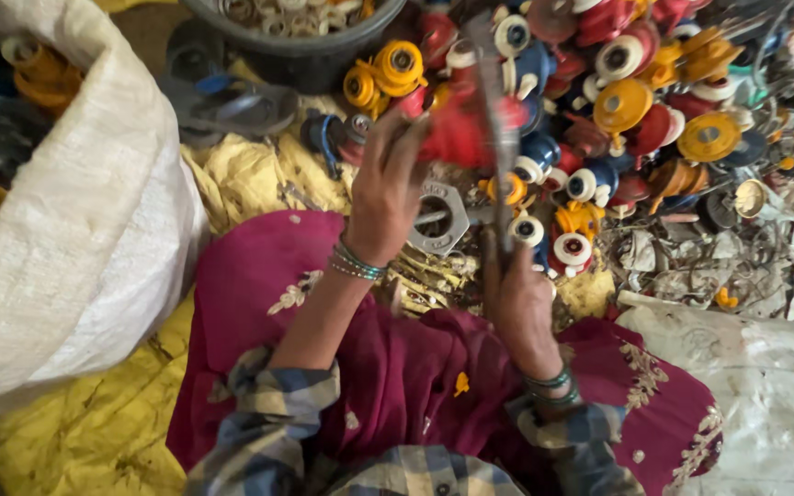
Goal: The person sits on the floor and uses a hammer to strike colorful plastic components placed in a metal jig, separating them into pieces. The person handles multiple parts one at a time, striking them repeatedly until they break apart.
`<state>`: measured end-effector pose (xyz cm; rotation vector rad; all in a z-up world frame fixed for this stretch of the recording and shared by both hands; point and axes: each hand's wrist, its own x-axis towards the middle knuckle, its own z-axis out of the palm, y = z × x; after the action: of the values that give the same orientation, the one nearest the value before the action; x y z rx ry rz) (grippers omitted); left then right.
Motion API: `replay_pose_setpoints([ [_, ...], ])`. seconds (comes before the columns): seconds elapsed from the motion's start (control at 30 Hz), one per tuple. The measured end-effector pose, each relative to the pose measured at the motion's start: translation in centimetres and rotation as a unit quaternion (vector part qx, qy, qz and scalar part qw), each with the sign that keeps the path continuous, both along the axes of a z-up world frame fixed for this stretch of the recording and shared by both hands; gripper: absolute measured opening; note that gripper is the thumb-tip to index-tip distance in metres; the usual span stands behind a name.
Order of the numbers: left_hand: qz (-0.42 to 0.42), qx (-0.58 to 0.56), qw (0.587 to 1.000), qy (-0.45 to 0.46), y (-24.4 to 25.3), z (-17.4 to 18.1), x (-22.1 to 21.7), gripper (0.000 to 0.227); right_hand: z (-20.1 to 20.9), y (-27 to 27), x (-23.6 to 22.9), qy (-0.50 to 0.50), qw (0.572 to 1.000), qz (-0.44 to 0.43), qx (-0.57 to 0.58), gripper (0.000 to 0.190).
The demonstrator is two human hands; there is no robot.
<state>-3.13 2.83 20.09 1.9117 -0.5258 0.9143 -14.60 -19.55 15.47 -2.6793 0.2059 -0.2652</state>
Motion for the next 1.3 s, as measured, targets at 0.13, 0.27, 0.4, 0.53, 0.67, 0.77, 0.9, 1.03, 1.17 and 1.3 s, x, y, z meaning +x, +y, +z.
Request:
replay_pose_setpoints([
  [0.13,0.000,0.012,0.999,-0.045,0.2,1.1,0.3,0.056,-0.9,0.9,0.3,-0.079,0.996,0.005,-0.038,0.030],
  [0.27,0.071,0.153,0.970,0.175,2.2,-4.5,-0.2,0.068,-8.7,0.6,0.9,0.085,0.993,0.047,-0.072,0.030],
  [0.4,0.068,0.134,0.935,0.322,4.3,-11.1,0.6,0.068,-14.5,-1.9,0.4,0.157,0.980,0.087,-0.084,0.033],
  [0.53,-0.025,0.223,0.854,0.470,1.7,-15.2,2.6,0.057,-16.9,-3.3,-0.8,0.152,0.982,0.093,-0.069,0.034],
  [0.67,-0.061,0.267,0.864,0.423,-2.2,-18.2,2.8,0.068,-17.8,-3.3,-0.8,0.126,0.985,0.110,-0.036,0.034],
  [0.77,-0.032,0.260,0.885,0.384,-3.4,-20.5,2.8,0.057,-17.7,-3.2,-1.1,0.103,0.987,0.116,-0.037,0.032],
  [0.9,-0.050,0.268,0.909,0.314,-2.7,-22.0,3.5,0.041,-15.9,-2.5,-1.0,0.123,0.988,0.088,-0.018,0.033],
  [1.03,-0.046,0.270,0.910,0.310,-2.2,-22.6,3.2,0.024,-13.8,-1.5,-0.6,0.065,0.997,0.031,-0.010,0.030],
  [1.17,-0.067,0.213,0.925,0.308,-1.0,-22.4,3.2,0.034,-11.4,-2.2,0.9,-0.022,0.997,-0.060,0.046,0.032],
  [1.3,-0.069,0.172,0.904,0.384,-0.4,-23.0,3.8,0.037,-10.4,-6.3,1.4,-0.123,0.966,-0.162,0.157,0.025],
])
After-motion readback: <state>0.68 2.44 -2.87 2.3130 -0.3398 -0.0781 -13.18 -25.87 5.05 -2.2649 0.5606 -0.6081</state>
